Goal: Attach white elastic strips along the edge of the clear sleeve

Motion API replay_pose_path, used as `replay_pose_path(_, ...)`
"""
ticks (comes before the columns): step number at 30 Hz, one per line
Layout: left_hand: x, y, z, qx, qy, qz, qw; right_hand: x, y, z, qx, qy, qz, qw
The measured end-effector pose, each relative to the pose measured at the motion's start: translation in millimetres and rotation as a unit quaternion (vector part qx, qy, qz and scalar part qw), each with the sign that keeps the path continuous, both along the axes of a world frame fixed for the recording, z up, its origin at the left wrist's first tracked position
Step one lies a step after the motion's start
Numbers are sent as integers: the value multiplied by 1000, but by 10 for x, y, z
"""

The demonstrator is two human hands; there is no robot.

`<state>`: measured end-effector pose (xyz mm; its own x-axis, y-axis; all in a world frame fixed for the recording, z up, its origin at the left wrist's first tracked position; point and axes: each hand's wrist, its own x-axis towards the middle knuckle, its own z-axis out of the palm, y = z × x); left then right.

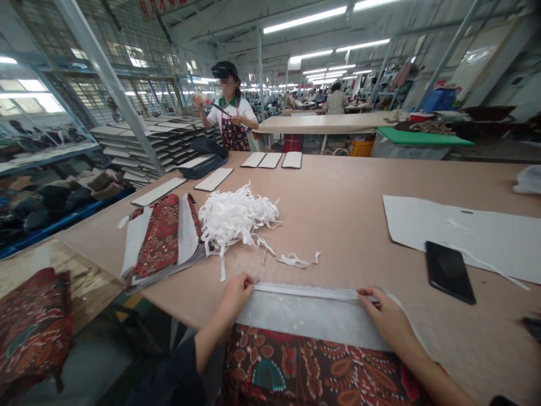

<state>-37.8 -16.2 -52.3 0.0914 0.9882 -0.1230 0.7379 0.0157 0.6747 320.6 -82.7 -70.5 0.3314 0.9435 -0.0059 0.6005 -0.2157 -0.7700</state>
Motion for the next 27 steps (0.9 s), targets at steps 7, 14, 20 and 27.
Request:
replay_pose_path(7, 51, -49, 55, 22, 90, -7, 996, 18, 10, -77, 2, -58, 27, 998)
replay_pose_path(14, 141, -104, 107, 47, 176, -28, 983, 15, 26, -80, -15, -86, 37, 996)
replay_pose_path(20, 284, -237, 245, 143, 335, -93, 927, 12, 46, -45, -2, -98, 40, 994)
replay_pose_path(27, 411, -359, 293, 171, 443, -217, 853, 11, 74, -72, -9, -132, 54, 990)
